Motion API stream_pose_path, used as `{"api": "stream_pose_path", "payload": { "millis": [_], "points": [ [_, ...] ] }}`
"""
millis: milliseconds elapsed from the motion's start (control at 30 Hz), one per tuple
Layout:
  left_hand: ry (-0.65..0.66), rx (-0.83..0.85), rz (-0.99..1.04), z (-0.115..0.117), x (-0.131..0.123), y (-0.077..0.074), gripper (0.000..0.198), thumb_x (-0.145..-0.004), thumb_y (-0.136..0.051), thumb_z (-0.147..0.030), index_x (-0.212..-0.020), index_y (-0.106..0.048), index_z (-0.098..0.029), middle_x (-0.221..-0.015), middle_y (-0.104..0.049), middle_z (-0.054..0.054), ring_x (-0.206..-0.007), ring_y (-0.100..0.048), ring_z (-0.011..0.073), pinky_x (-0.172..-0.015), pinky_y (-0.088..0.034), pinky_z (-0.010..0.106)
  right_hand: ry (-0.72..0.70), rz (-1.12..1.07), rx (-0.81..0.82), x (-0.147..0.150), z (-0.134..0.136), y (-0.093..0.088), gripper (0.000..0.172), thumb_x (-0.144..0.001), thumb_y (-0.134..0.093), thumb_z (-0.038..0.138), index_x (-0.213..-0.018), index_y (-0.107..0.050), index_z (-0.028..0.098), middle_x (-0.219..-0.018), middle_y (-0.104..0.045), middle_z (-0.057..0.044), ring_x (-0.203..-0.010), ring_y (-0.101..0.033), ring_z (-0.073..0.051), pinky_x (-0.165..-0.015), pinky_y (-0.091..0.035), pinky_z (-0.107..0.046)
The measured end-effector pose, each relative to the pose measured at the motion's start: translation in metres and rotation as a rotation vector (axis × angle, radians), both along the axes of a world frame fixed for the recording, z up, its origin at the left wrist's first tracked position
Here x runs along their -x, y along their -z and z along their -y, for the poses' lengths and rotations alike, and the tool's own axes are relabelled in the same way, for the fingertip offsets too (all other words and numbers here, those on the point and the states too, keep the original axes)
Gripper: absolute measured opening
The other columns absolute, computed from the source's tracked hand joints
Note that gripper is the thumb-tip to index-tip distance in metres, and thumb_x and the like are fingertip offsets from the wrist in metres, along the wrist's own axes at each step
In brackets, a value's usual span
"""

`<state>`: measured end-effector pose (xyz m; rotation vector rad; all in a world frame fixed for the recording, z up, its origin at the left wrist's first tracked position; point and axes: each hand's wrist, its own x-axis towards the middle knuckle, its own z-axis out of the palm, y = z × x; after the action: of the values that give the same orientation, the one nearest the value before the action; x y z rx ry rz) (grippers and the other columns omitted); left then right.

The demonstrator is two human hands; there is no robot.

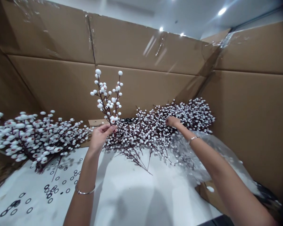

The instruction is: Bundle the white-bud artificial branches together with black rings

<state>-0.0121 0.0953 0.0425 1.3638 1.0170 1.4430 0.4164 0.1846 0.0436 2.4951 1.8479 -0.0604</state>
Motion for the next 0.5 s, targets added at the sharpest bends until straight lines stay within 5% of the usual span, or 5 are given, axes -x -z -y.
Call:
{"api": "stream_pose_path", "payload": {
  "millis": [233,500],
  "points": [
    [-0.015,-0.002,0.021,-0.007,0.003,0.007,0.027,-0.068,-0.078,-0.042,-0.075,-0.074,-0.016,-0.072,-0.072,0.005,-0.071,-0.064,0.0181,-0.072,-0.050,0.029,-0.048,-0.113,-0.195,-0.048,0.006,-0.023,0.026,-0.082,-0.062,0.033,-0.096,-0.073,0.014,-0.086,-0.072,-0.006,-0.081,-0.064,-0.018,-0.066,-0.046,-0.021],
    [-0.016,-0.030,0.005,-0.004,0.004,0.003,0.025,-0.070,-0.077,-0.041,-0.068,-0.071,-0.016,-0.071,-0.071,0.006,-0.070,-0.063,0.0173,-0.074,-0.049,0.028,-0.030,-0.165,-0.140,-0.060,0.036,-0.027,0.033,-0.092,-0.050,0.029,-0.113,-0.064,0.010,-0.084,-0.070,-0.008,-0.060,-0.060,-0.011,-0.054,-0.047,-0.019]
  ]
}}
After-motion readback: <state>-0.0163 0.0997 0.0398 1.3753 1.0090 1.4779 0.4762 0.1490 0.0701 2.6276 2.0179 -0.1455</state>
